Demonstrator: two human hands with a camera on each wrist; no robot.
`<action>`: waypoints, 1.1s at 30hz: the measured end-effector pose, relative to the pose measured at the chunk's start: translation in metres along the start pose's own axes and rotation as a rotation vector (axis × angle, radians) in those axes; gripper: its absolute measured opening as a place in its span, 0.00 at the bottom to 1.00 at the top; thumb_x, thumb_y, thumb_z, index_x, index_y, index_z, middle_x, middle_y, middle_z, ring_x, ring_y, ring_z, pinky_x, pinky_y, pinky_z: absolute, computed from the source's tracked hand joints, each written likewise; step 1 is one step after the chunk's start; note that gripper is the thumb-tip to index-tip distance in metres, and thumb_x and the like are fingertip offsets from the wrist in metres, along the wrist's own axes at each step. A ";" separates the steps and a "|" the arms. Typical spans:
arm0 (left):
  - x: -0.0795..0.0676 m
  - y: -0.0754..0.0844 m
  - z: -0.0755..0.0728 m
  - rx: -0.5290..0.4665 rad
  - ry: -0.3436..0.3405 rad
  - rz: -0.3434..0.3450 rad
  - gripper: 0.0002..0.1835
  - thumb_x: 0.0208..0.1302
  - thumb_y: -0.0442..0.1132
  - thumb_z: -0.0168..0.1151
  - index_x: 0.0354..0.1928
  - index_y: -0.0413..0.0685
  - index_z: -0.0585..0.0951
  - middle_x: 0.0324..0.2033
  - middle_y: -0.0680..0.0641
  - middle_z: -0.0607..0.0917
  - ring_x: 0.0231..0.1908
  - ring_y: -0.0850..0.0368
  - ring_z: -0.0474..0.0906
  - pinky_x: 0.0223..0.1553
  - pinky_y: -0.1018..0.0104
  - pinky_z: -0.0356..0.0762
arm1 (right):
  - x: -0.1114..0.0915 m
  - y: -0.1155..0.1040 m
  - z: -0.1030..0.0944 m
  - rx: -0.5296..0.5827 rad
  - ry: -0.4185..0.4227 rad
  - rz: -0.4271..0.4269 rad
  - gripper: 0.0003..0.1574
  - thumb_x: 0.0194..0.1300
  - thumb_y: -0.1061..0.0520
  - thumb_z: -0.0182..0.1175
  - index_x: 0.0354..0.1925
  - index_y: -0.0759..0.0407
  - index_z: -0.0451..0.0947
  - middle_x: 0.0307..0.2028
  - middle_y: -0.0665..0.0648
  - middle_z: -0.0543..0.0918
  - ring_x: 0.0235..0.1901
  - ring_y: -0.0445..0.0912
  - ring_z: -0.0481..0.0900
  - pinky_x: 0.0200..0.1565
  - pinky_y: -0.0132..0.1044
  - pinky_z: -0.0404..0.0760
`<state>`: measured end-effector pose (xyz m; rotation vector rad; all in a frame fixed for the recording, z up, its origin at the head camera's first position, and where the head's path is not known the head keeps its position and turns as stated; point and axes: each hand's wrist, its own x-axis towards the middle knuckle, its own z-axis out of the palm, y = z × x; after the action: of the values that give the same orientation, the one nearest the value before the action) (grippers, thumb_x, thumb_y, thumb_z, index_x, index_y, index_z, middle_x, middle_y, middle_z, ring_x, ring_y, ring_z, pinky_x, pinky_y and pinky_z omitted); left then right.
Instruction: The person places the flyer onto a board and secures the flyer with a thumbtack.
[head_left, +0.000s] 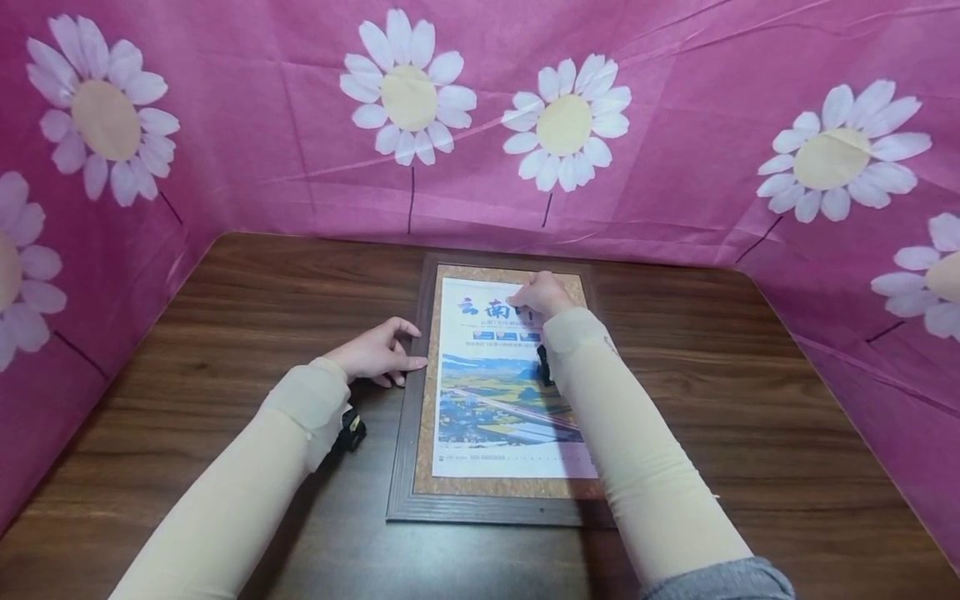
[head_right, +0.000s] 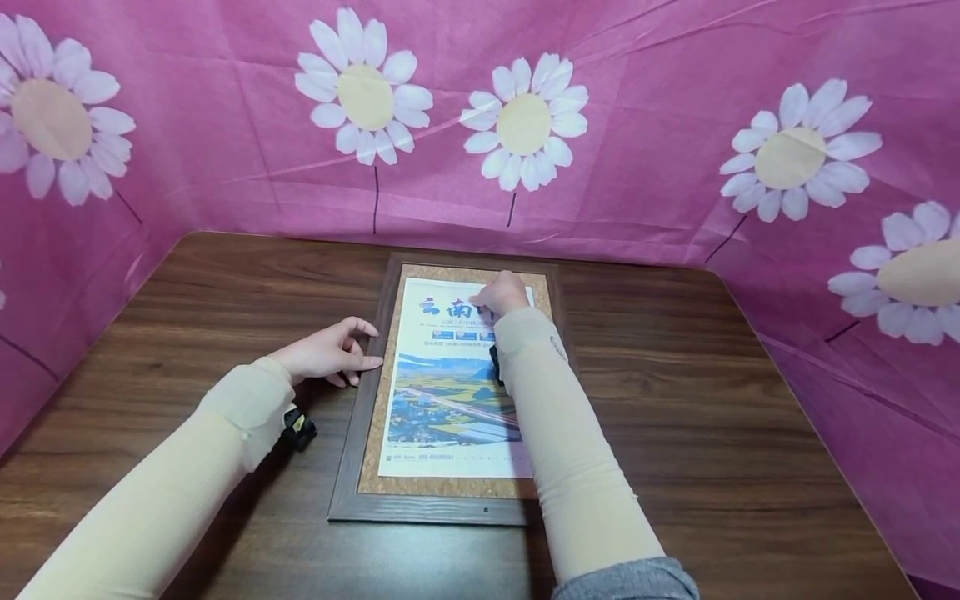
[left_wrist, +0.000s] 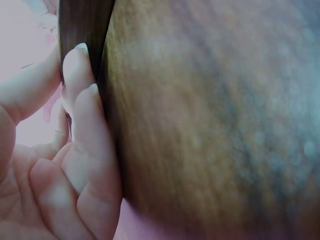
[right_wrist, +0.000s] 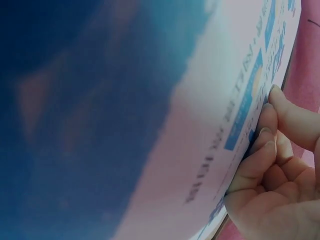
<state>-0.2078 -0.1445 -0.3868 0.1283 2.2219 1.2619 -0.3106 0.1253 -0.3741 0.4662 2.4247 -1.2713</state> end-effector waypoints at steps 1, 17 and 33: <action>0.000 0.000 0.000 -0.001 -0.001 -0.002 0.31 0.69 0.44 0.63 0.67 0.44 0.61 0.30 0.48 0.74 0.27 0.59 0.80 0.34 0.63 0.81 | 0.000 0.000 0.000 -0.004 0.003 0.004 0.12 0.66 0.57 0.66 0.35 0.58 0.70 0.36 0.57 0.76 0.38 0.50 0.74 0.40 0.42 0.73; 0.004 0.005 0.005 0.003 -0.012 -0.005 0.30 0.69 0.43 0.62 0.66 0.44 0.61 0.30 0.48 0.74 0.27 0.58 0.79 0.32 0.64 0.80 | 0.000 0.010 -0.012 -0.042 -0.016 0.037 0.14 0.64 0.52 0.68 0.36 0.57 0.72 0.25 0.54 0.77 0.19 0.43 0.70 0.24 0.35 0.69; 0.003 0.005 0.001 0.107 0.113 0.036 0.24 0.70 0.45 0.61 0.61 0.42 0.68 0.32 0.45 0.77 0.28 0.55 0.79 0.32 0.62 0.80 | -0.015 0.007 -0.050 0.031 -0.082 -0.295 0.25 0.73 0.50 0.57 0.58 0.67 0.72 0.50 0.66 0.82 0.41 0.49 0.82 0.53 0.41 0.80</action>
<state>-0.2113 -0.1401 -0.3845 0.1417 2.3948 1.1964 -0.3025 0.1690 -0.3454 0.0621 2.4724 -1.4149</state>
